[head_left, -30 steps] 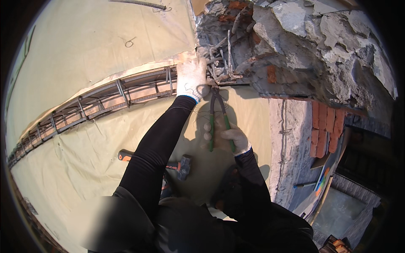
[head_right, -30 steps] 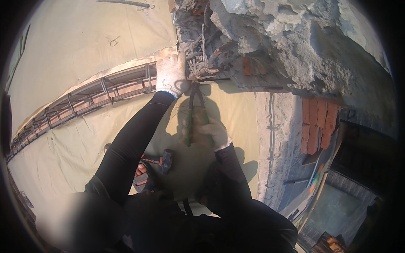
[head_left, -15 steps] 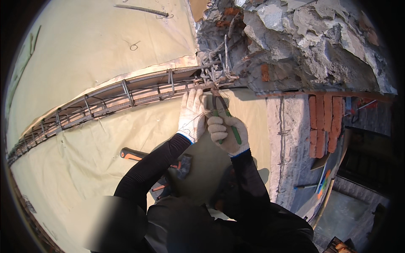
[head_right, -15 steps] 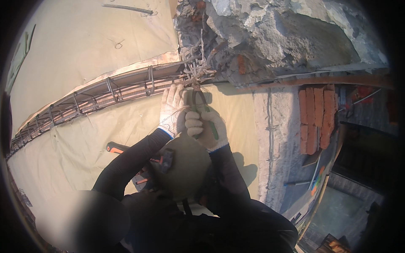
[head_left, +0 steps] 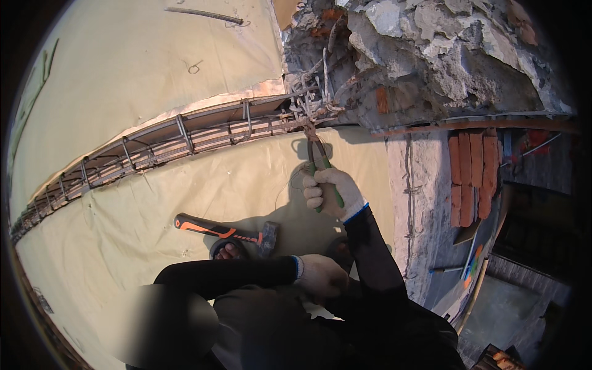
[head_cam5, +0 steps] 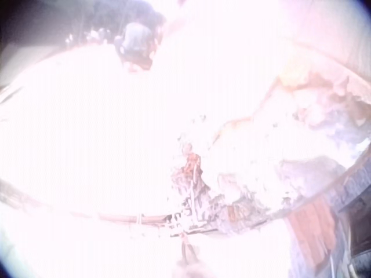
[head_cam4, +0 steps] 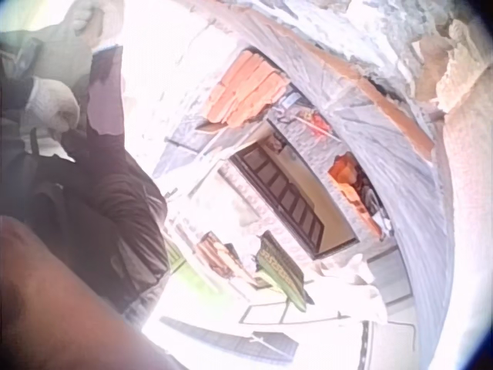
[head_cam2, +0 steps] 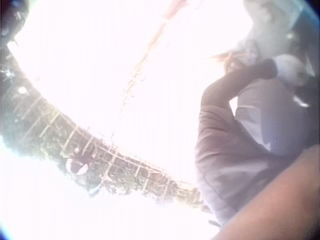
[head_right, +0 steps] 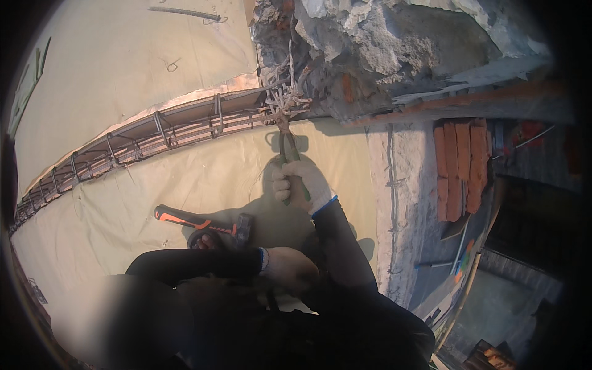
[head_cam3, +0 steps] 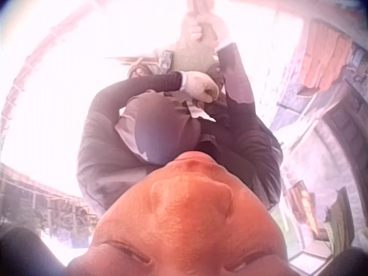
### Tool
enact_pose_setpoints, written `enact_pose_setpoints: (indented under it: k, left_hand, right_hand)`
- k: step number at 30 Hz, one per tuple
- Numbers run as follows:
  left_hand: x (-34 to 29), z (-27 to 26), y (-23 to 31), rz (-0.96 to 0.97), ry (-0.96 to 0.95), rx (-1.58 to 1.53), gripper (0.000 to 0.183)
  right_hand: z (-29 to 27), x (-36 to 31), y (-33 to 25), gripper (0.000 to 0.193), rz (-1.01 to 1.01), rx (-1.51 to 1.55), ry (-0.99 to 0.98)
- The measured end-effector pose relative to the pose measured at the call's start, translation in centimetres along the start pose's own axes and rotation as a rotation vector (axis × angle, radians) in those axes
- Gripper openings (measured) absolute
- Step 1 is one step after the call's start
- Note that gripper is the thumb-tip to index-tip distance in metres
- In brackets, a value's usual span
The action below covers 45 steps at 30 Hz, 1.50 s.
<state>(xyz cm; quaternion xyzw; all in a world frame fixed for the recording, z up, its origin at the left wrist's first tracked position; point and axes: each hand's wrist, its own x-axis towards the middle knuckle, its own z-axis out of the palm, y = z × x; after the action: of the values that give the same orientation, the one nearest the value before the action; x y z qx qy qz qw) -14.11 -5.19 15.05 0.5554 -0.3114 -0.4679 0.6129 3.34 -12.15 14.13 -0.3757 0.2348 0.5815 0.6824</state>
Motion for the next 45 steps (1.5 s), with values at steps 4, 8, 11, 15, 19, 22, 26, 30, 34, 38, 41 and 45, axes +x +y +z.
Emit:
enact_pose_setpoints:
  k: [4, 8, 11, 15, 19, 22, 26, 30, 34, 38, 41, 45]
  left_hand:
    - [-6.2, -4.1, 2.8, 0.325, 0.75, -0.407, 0.038]
    - [-5.5, -11.6, -3.7, 0.049, 1.37, -0.731, 0.059]
    - [-4.6, -16.0, -2.5, -0.007, 0.964, -0.794, 0.063]
    - [-0.5, -18.4, -4.1, -0.025, 0.981, -0.987, 0.047]
    - [0.9, -18.0, -8.4, 0.27, 0.884, -1.147, 0.035]
    - [1.8, -17.6, -8.5, 0.39, 0.853, -1.266, 0.036]
    - [0.6, -17.5, -7.8, 0.33, 0.763, -1.303, 0.038]
    - [-0.3, -18.2, -10.2, 0.239, 0.717, -1.128, 0.039]
    - [0.0, -17.7, -7.8, 0.164, 0.837, -1.012, 0.039]
    - [0.5, -16.5, -5.6, -0.088, 1.017, -0.816, 0.039]
    - [2.0, -16.7, -6.9, -0.134, 1.115, -0.708, 0.035]
    - [1.2, -16.7, -7.9, 0.0, 1.002, -0.927, 0.034]
  right_hand:
    - [-2.6, 1.6, 0.7, 0.038, -0.175, -0.828, 0.431]
    - [2.0, 2.4, 2.6, 0.049, -0.254, -1.559, 0.835]
    - [5.4, 0.3, 2.4, 0.058, -0.285, -1.748, 0.761]
    - [6.0, -0.2, 3.6, 0.068, -0.349, -1.486, 0.962]
    - [3.4, -2.3, 4.7, 0.068, -0.363, -1.06, 0.784]
    - [-0.6, -3.3, 3.6, 0.062, -0.344, -0.454, 0.386]
    - [-1.4, -3.1, 3.1, 0.057, -0.183, 0.113, -0.045]
    - [-2.3, 0.9, 2.8, 0.046, 0.001, 0.091, -0.073]
    - [-5.6, 1.7, 2.6, 0.038, 0.149, 0.068, -0.15]
    - [-3.4, 1.2, 2.1, 0.041, 0.037, -0.931, 0.573]
    - [-2.3, 2.3, 4.1, 0.041, -0.185, -1.212, 0.794]
    - [-2.0, 0.0, 2.8, 0.053, -0.075, -1.12, 0.529]
